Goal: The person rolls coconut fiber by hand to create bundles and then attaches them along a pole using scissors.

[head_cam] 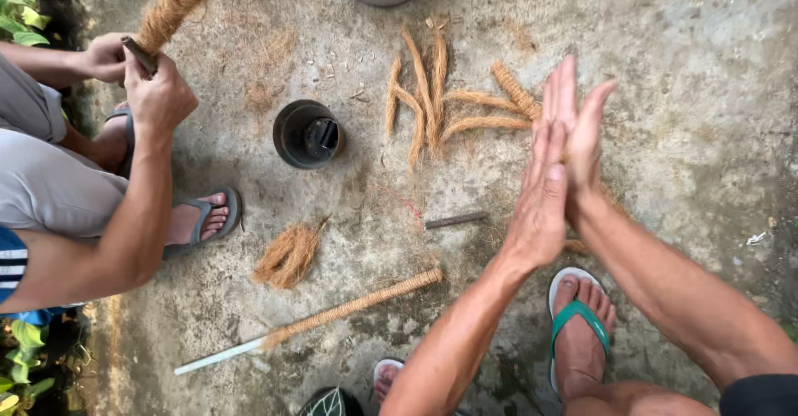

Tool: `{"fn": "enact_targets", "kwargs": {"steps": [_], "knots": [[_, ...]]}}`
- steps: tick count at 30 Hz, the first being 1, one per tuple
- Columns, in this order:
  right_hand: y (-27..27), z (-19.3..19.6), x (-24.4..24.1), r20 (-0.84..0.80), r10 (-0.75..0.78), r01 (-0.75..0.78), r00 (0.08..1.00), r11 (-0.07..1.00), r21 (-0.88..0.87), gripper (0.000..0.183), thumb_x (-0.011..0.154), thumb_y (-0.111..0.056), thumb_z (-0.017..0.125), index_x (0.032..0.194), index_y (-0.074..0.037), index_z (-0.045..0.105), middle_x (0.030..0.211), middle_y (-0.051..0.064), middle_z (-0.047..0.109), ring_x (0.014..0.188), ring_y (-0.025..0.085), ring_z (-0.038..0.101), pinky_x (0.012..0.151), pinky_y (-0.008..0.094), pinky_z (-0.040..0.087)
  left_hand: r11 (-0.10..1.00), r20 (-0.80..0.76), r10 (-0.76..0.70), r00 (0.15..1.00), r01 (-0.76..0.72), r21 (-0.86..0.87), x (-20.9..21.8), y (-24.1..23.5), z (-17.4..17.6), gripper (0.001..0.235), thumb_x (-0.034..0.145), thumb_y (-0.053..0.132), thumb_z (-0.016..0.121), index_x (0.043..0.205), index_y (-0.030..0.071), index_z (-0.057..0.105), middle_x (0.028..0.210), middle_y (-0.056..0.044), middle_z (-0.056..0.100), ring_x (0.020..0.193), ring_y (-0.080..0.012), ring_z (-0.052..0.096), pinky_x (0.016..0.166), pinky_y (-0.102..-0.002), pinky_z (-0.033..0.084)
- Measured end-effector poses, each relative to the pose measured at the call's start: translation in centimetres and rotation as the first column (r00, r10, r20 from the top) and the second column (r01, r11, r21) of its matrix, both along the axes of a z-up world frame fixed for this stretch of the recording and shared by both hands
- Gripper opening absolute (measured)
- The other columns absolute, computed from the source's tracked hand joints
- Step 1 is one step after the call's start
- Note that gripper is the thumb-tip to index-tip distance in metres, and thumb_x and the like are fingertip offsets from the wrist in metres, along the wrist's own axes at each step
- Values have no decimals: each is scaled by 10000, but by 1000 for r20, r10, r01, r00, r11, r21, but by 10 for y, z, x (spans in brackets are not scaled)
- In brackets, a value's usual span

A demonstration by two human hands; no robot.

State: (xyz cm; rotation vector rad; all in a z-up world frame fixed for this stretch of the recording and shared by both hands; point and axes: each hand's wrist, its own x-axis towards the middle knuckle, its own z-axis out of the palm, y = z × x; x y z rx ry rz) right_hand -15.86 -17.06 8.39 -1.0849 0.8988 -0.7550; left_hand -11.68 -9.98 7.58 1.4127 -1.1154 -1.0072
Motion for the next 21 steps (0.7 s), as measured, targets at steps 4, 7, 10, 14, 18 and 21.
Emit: {"fn": "enact_targets", "kwargs": {"steps": [4, 7, 10, 14, 18, 21], "knots": [[9, 2, -1, -17, 60, -62, 998, 994, -89, 999, 949, -793, -1, 1677, -110, 36, 1776, 101, -32, 1644, 269, 0, 1317, 478, 53, 992, -132, 63, 989, -77, -104, 7, -5, 4, 888, 1061, 707, 2, 1680, 71, 35, 1791, -130, -74, 1679, -319, -65, 1365, -465, -24], [67, 3, -9, 198, 246, -237, 949, 969, -65, 935, 978, -739, 44, 1657, -101, -42, 1775, 97, -137, 1650, 270, -95, 1325, 486, 7, 984, -230, 166, 959, -146, 103, 39, -19, -11, 937, 1001, 733, 104, 1653, 77, -46, 1753, -115, -109, 1628, -306, -97, 1315, -446, -6], [70, 1, -14, 266, 302, -330, 915, 942, 66, 972, 911, -746, 12, 1642, -117, -112, 1747, 66, -191, 1617, 247, -141, 1285, 476, -17, 970, -217, 219, 951, -190, 149, 47, -19, -12, 972, 966, 759, 127, 1645, 107, -117, 1740, -117, -149, 1623, -308, -83, 1299, -445, 21], [-12, -15, 1, -12, 37, -37, 999, 999, -23, 1099, 893, -863, 74, 1672, -93, -7, 1772, 93, -83, 1657, 263, -56, 1307, 458, -6, 998, 6, 56, 998, -57, 32, 1, -13, -3, 959, 990, 781, -19, 1671, 109, -72, 1783, -149, -121, 1665, -333, -76, 1338, -460, -11], [-39, -13, -2, 127, -1, 9, 992, 998, -66, 1056, 950, -835, 46, 1700, -97, -30, 1767, 114, -100, 1655, 287, -69, 1317, 473, 11, 999, 118, 5, 993, -9, 31, -18, -8, -2, 931, 1002, 750, -58, 1702, 141, 28, 1791, -139, -31, 1677, -334, 1, 1352, -503, 8], [31, -5, -11, 57, 132, -132, 990, 991, -6, 1044, 909, -817, 43, 1668, -101, -7, 1767, 91, -82, 1632, 276, -57, 1304, 465, 27, 990, -209, 96, 973, -72, 119, 21, -23, -16, 937, 974, 755, 48, 1660, 121, -25, 1758, -142, -102, 1627, -330, -74, 1298, -505, 34]]}}
